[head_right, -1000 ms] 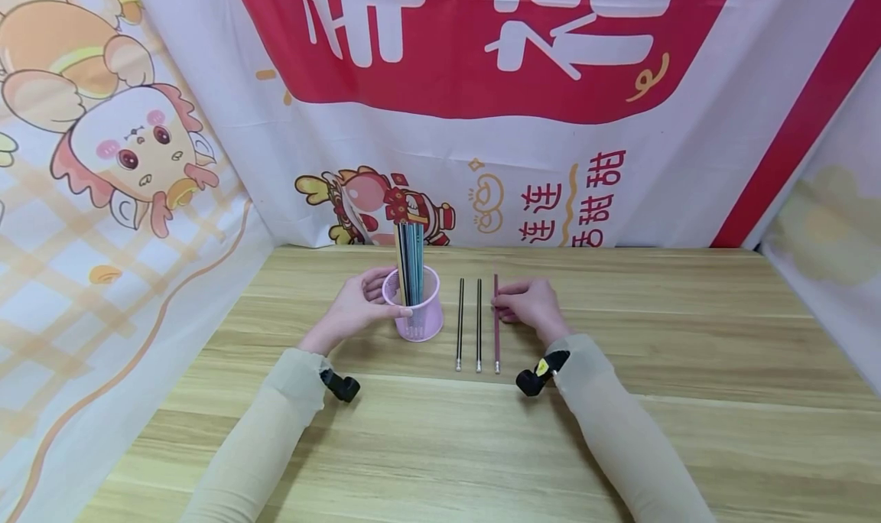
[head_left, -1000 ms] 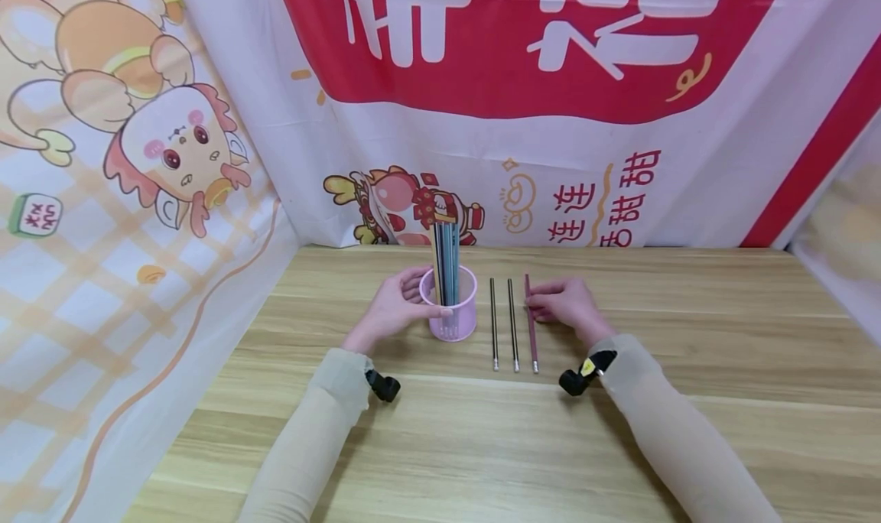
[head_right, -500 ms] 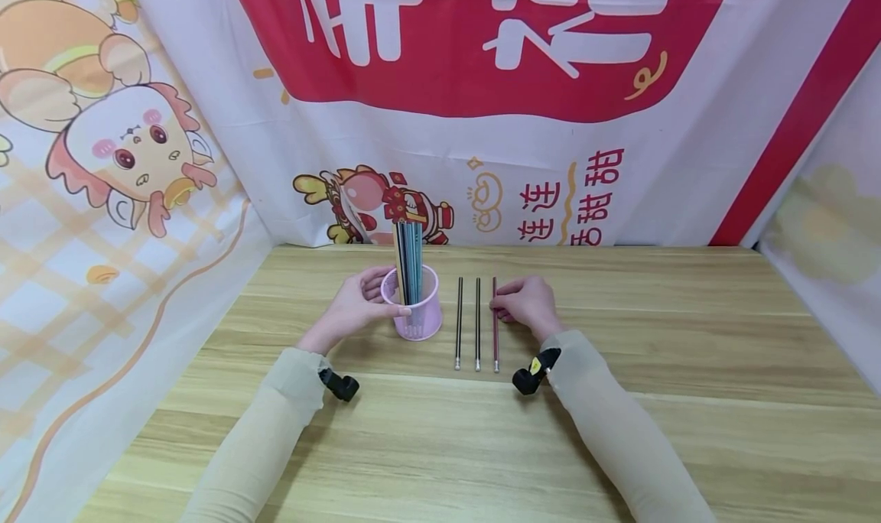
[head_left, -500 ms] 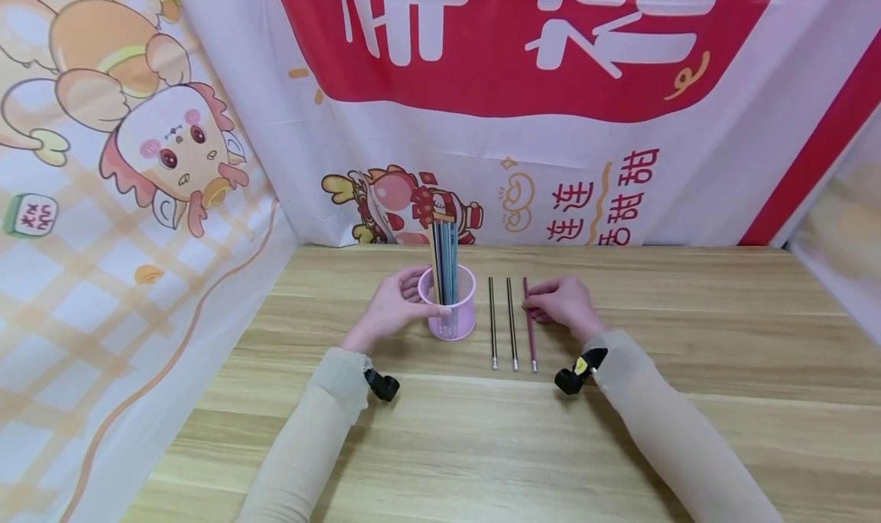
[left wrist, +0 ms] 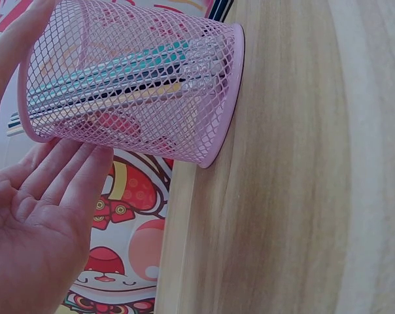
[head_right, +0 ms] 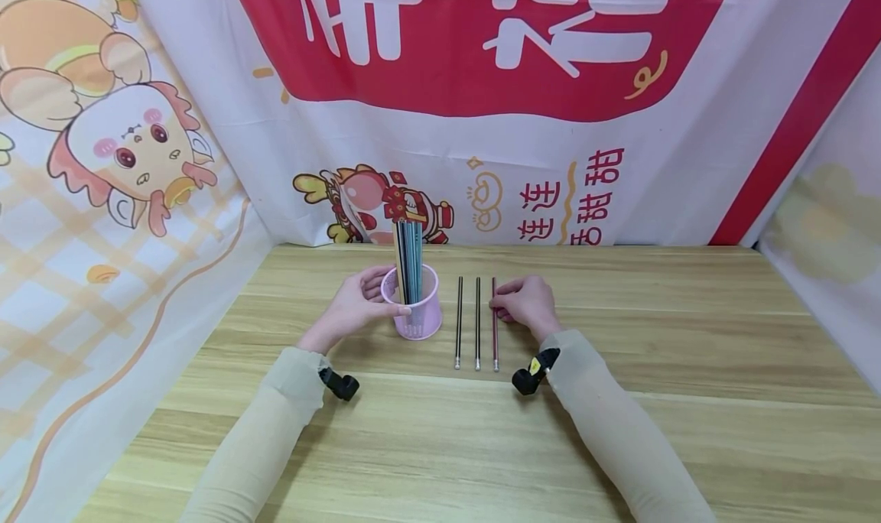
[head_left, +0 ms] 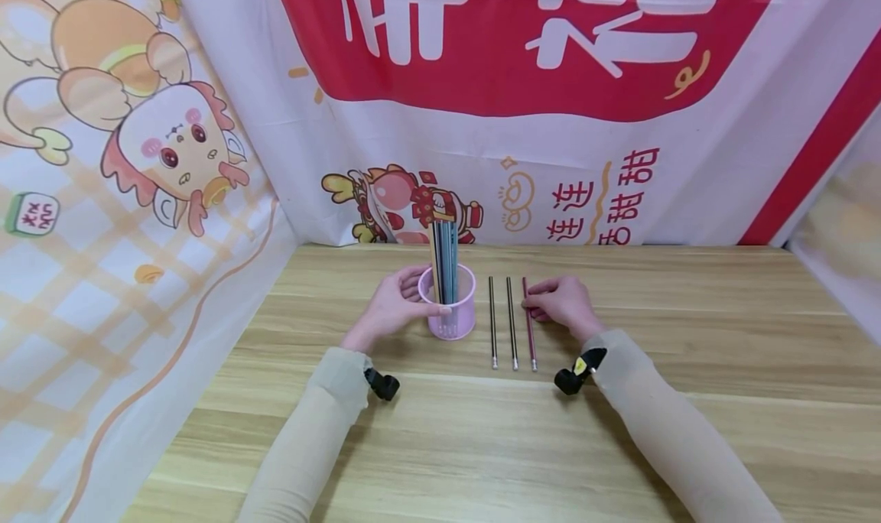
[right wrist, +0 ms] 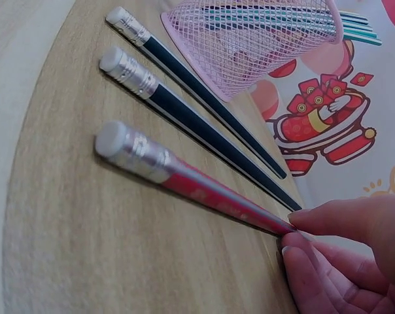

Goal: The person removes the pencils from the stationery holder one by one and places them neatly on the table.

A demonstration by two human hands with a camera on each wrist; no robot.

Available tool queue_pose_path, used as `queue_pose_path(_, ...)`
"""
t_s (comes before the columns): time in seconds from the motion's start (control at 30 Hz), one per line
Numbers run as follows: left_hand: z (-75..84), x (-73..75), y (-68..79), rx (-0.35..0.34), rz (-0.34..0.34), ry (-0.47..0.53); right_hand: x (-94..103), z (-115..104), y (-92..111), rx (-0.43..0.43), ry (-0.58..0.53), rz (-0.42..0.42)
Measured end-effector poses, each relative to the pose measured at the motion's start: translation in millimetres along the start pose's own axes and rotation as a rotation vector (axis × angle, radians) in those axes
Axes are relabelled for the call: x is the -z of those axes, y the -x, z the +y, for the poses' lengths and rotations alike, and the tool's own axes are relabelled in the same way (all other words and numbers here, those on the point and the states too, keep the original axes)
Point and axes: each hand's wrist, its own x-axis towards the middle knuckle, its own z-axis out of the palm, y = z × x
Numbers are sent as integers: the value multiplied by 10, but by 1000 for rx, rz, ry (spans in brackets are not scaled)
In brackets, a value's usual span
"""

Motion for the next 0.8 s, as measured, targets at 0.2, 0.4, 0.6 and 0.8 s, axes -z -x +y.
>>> queue_pose_path(0.2, 4, 0, -10, -3, -1, -5, 7, 5, -7, 11, 10, -2)
queue_pose_path(0.4, 19, -5, -10, 12, -10, 4, 15, 10, -11, 5, -5, -4)
queue_pose_path(0.6, 32, -6, 4, 15, -9, 13, 40, 14, -8, 6, -30, 9)
queue_pose_path(0.8, 26, -6, -2, 9, -3, 1, 114, -87, 38, -1, -25, 28)
